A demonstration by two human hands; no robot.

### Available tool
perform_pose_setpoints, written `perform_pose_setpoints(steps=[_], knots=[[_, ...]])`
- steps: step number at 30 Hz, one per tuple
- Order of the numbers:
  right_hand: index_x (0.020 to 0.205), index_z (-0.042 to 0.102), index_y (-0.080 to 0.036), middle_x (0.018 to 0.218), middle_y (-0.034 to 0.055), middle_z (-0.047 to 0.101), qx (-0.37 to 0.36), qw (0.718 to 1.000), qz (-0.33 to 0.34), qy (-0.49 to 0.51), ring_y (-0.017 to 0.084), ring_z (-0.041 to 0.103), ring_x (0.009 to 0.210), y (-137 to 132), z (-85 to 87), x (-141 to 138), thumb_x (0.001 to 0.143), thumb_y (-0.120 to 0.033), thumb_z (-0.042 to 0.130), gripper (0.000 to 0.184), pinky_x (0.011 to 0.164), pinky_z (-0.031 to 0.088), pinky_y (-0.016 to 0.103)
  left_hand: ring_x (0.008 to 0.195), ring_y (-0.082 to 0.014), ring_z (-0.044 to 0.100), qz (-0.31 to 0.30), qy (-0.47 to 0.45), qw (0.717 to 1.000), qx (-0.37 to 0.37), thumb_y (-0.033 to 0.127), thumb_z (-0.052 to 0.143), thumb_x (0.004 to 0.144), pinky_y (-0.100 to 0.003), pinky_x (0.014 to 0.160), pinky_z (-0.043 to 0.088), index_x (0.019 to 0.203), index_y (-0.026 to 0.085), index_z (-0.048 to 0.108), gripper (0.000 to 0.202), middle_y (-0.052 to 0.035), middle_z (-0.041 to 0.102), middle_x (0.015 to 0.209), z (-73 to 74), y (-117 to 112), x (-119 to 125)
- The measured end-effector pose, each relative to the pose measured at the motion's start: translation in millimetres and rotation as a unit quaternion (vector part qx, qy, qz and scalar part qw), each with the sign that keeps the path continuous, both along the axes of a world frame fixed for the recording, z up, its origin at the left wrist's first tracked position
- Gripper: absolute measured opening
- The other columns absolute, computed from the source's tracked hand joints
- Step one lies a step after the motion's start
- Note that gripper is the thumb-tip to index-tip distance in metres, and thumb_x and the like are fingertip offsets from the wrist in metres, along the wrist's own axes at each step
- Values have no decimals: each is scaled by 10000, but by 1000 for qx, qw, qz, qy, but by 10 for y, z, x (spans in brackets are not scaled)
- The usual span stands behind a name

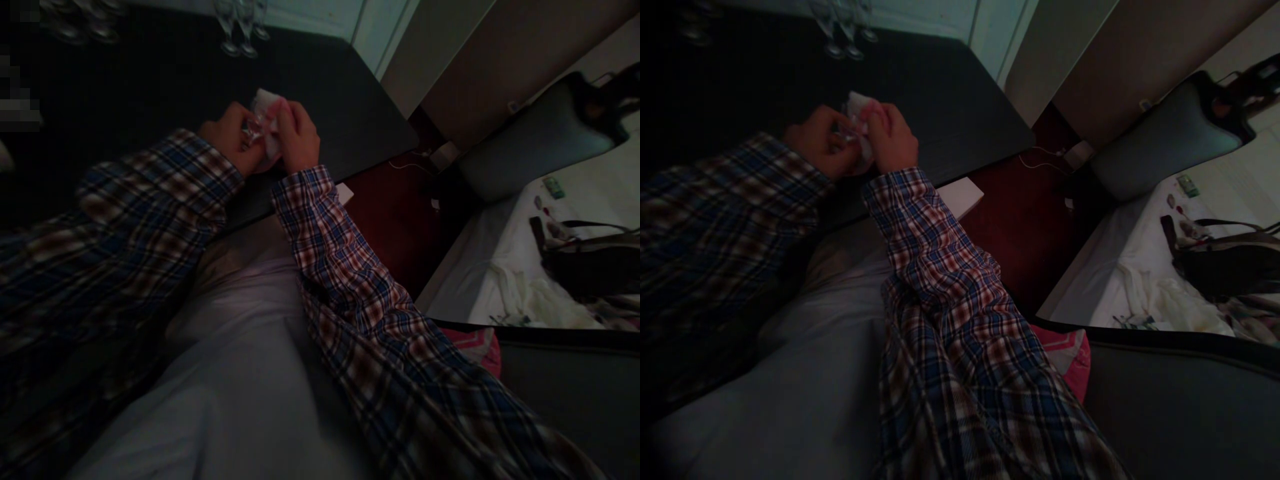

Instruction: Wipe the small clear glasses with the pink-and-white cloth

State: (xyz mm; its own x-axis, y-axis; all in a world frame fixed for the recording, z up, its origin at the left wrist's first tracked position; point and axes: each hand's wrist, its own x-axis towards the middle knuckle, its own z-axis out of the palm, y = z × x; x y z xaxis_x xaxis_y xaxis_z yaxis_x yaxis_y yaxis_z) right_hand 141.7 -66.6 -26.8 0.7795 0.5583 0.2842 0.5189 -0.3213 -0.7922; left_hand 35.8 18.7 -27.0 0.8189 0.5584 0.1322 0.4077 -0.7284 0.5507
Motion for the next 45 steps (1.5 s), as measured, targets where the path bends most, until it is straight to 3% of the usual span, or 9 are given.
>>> perform_pose_setpoints(steps=[12, 21, 26, 31, 39, 45], knots=[[894, 499, -245, 925, -19, 629, -3, 1000, -11, -17, 117, 598, 914, 13, -7, -18, 928, -388, 294, 253, 807, 476, 235, 930, -202, 648, 2, -6, 1000, 3, 395, 483, 822, -305, 785, 504, 1232, 218, 474, 447, -25, 670, 1031, 19, -27, -17], [903, 506, -253, 989, -11, 628, -28, 999, 15, 25, 121, 609, 959, -73, 138, -80, 914, -420, 302, 263, 850, 488, 243, 957, -226, 647, -1, 7, 1000, -7, 369, 516, 792, -331, 800, 509, 1235, 238, 477, 464, -34, 671, 1074, 22, -11, -17], [897, 501, -234, 934, -13, 619, -14, 1000, -4, 1, 119, 590, 950, -32, 75, -59, 925, -368, 301, 242, 852, 470, 250, 968, -234, 645, -3, -7, 1000, -19, 400, 488, 817, -334, 805, 509, 1234, 240, 480, 446, -45, 673, 1072, 35, -36, -39], [888, 498, -245, 940, 10, 616, 9, 1000, 14, -1, 167, 597, 940, -17, 12, -13, 896, -433, 291, 279, 836, 484, 299, 1035, -253, 620, 4, 7, 999, -32, 404, 491, 829, -368, 867, 488, 1241, 229, 477, 447, -64, 652, 1118, 71, -50, -39], [880, 492, -252, 925, -1, 621, 11, 1000, 7, 2, 157, 609, 933, -30, 27, -31, 894, -453, 280, 292, 832, 493, 285, 897, -250, 666, 0, -27, 1000, 1, 346, 518, 818, -348, 754, 524, 1198, 199, 518, 407, -69, 693, 988, 79, -85, -53], [874, 486, -256, 941, 3, 630, -1, 1000, 15, -6, 158, 606, 955, -39, 40, -32, 889, -425, 285, 263, 848, 493, 287, 960, -257, 652, -4, -18, 1000, -4, 378, 502, 822, -356, 797, 515, 1229, 217, 495, 438, -62, 678, 1051, 38, -25, -27]])
